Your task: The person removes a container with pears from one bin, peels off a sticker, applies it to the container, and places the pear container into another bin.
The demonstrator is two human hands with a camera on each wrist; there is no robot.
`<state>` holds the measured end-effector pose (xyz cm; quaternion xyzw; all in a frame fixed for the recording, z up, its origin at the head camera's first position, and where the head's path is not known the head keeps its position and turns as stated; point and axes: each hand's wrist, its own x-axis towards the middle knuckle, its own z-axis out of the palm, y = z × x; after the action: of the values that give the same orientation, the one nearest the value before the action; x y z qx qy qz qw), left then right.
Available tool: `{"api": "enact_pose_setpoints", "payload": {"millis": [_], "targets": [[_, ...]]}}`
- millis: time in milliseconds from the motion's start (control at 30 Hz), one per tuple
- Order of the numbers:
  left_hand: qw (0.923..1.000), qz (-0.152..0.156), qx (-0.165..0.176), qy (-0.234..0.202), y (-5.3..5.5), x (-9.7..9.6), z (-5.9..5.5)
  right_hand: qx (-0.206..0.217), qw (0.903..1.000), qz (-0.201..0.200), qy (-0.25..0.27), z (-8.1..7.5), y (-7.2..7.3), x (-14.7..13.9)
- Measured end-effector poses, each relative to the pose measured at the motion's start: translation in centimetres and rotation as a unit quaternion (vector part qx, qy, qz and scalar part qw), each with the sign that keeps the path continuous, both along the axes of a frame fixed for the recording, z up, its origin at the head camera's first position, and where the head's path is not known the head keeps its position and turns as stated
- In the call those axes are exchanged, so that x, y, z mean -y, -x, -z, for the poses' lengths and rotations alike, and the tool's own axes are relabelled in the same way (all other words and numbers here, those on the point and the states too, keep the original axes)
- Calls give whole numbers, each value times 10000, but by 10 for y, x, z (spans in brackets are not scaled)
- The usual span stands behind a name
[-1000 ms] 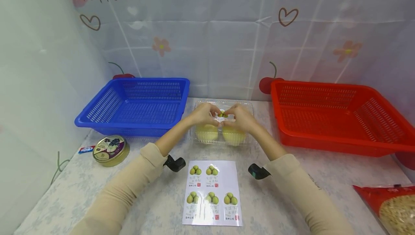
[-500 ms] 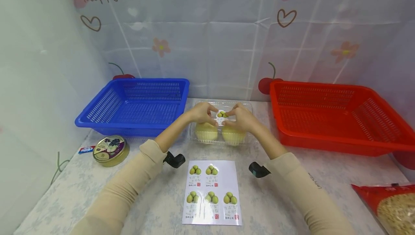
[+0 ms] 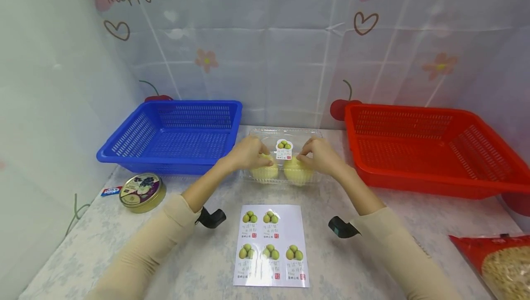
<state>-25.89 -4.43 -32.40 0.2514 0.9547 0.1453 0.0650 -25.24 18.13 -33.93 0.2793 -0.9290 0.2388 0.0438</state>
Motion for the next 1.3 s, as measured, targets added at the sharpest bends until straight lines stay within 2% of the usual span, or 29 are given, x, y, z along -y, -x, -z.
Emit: {"api": "enact_pose_setpoints", "payload": {"millis": [67, 167, 233, 333, 467, 567, 800, 1000, 1167, 1300], "targets": [[9990, -6, -434, 122, -9, 3, 3, -148, 9997, 177, 82, 2, -4, -8], [9967, -178, -792, -26, -19, 8, 8, -103, 9984, 519, 203, 6, -9, -19], [9951, -326, -895, -281, -24, 11, 12, 138, 9972, 685, 276, 8, -10, -26], [9921, -506, -950, -652, -28, 14, 17, 733, 9930, 820, 422, 10, -11, -35], [9877, -711, -846, -1102, -30, 16, 24, 1425, 9842, 739, 747, 13, -11, -42], [9836, -900, -760, -1366, -32, 17, 29, 1696, 9792, 645, 911, 15, -9, -45], [9741, -1332, -678, -1700, -36, 15, 36, 1873, 9747, 698, 1000, 22, -12, -48], [9641, -1562, -338, -2123, -37, 15, 40, 1961, 9724, 769, 1003, 22, -18, -46], [9615, -1673, -143, -2176, -36, 15, 40, 2089, 9701, 840, 907, 19, -22, -44], [9616, -1617, -107, -2216, -36, 16, 39, 2202, 9662, 852, 1038, 16, -24, -42]]}}
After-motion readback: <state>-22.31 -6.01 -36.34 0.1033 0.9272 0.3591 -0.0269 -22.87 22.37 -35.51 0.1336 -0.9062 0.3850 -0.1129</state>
